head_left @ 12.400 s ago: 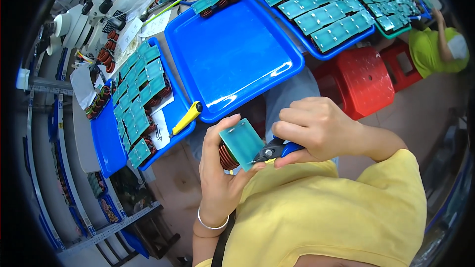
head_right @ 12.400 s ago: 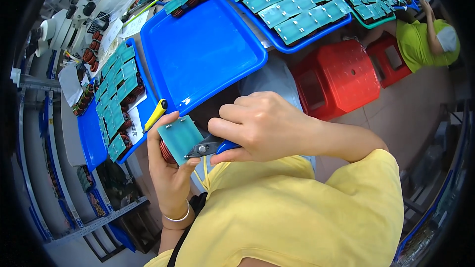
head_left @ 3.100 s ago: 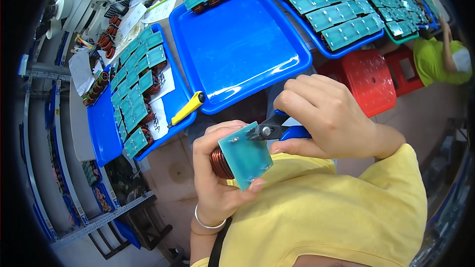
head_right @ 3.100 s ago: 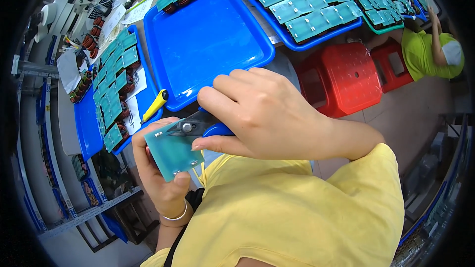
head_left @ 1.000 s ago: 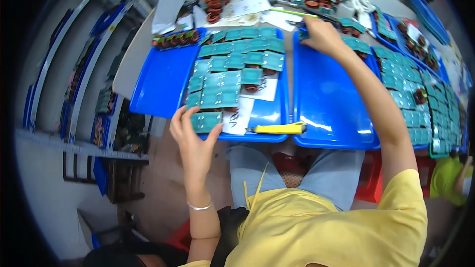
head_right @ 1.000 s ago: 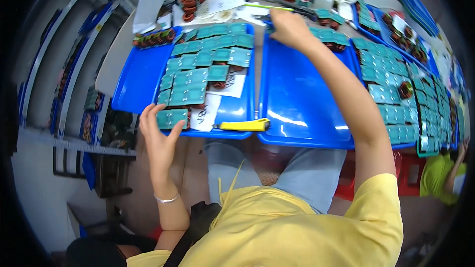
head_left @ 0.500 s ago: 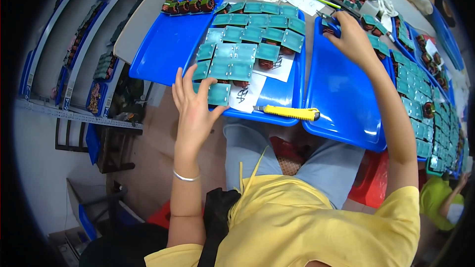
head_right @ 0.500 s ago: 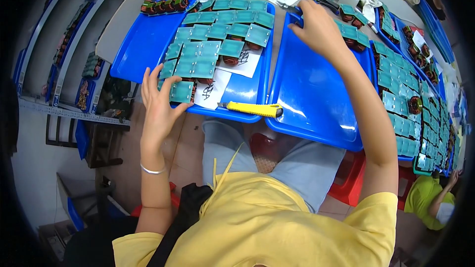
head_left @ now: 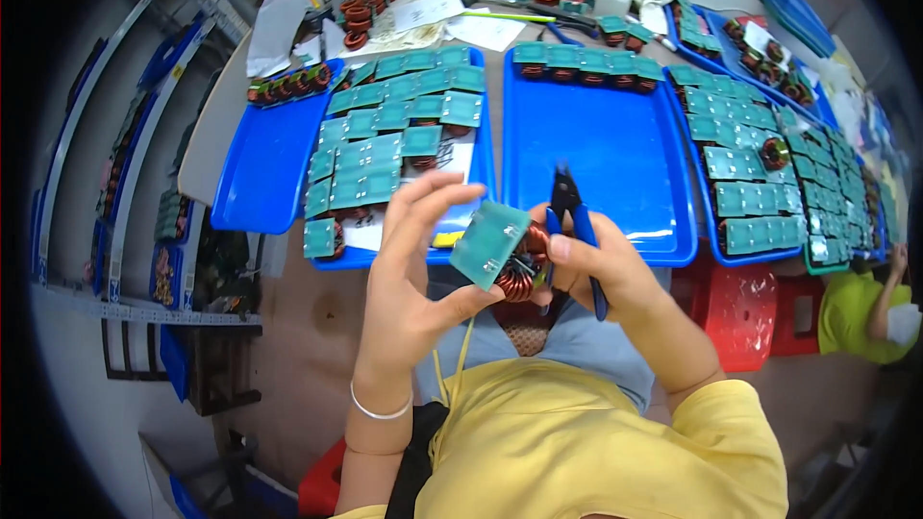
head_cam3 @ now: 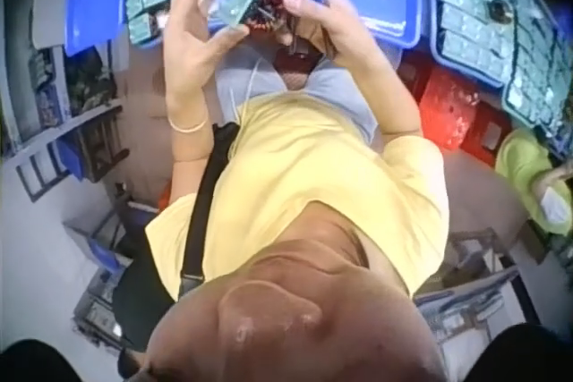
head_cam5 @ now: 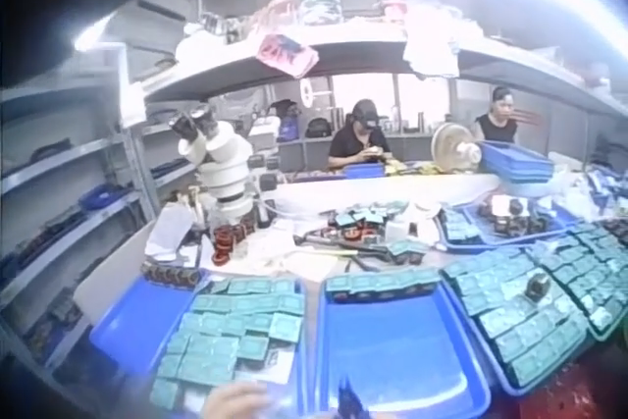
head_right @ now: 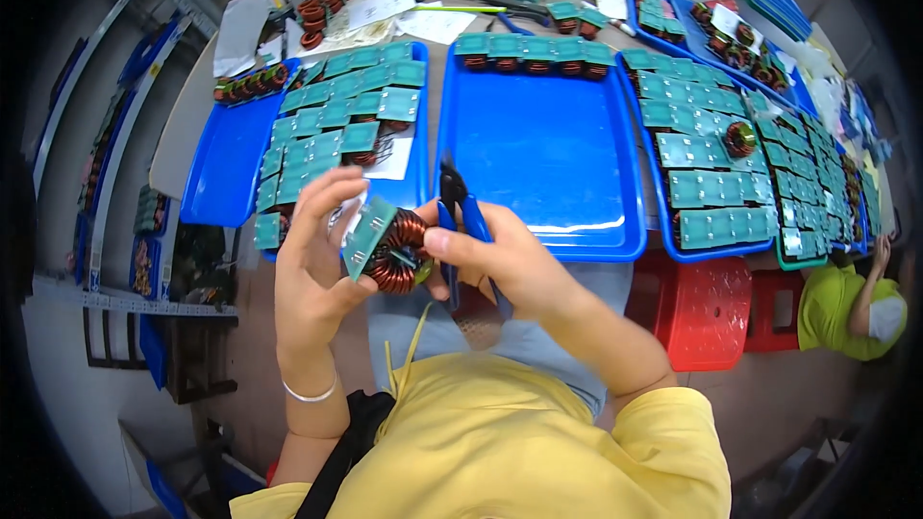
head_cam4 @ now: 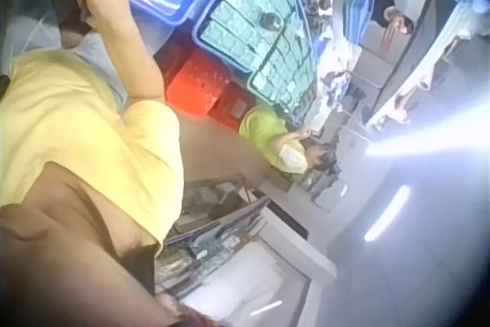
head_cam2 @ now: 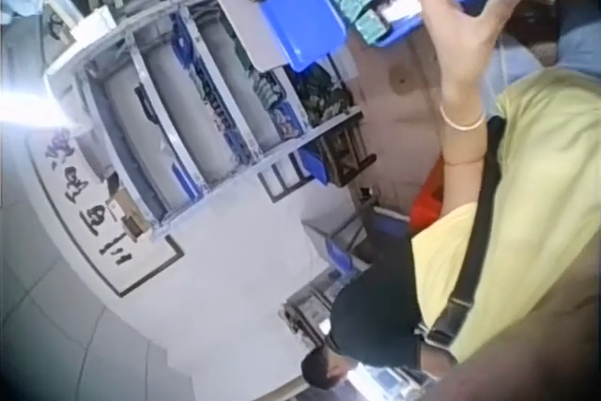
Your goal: Trimming the leads of transformers on circuit boards and organizing them into trays.
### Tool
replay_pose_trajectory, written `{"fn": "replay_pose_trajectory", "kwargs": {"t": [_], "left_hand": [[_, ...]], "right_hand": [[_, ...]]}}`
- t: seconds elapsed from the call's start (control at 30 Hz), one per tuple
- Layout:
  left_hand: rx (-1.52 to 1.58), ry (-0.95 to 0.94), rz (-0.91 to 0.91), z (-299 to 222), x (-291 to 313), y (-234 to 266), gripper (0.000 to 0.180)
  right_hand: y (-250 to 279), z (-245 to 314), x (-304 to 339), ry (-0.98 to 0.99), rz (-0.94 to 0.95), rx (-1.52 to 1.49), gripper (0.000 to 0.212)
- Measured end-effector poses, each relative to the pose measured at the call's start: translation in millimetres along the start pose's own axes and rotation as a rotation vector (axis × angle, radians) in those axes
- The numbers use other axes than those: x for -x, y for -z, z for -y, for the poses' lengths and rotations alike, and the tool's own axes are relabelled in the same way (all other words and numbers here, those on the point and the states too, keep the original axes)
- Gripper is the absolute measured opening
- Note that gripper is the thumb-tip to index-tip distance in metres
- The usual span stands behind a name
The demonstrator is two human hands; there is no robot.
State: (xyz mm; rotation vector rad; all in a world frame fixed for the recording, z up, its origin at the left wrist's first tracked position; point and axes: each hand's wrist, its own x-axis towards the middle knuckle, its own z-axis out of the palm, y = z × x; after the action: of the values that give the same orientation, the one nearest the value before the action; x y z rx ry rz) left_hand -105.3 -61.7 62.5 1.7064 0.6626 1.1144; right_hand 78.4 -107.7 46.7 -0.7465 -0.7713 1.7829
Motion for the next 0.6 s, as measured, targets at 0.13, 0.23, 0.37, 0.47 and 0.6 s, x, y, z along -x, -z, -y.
{"fn": "replay_pose_trajectory", "kwargs": {"t": [0.13,0.23,0.37,0.47,0.6], "left_hand": [[0.336,0.179,-0.031,-6.5,12.0,-32.7,0.060],[0.417,0.238,0.011,-4.5,16.2,-45.6,0.055],[0.445,0.285,0.034,-7.1,18.8,-55.8,0.054],[0.493,0.334,0.043,-8.9,21.9,-61.5,0.055],[0.528,0.260,-0.032,-9.0,27.0,-67.1,0.048]], "right_hand": [[0.2,-5.2,30.7,0.116,-0.078,-0.128,0.051],[-1.6,-7.4,43.1,0.180,-0.187,-0.223,0.039],[3.6,-16.1,55.4,0.225,-0.206,-0.240,0.041],[5.8,-18.0,60.5,0.256,-0.185,-0.254,0.042],[6.1,-19.5,62.3,0.312,-0.168,-0.265,0.041]]}}
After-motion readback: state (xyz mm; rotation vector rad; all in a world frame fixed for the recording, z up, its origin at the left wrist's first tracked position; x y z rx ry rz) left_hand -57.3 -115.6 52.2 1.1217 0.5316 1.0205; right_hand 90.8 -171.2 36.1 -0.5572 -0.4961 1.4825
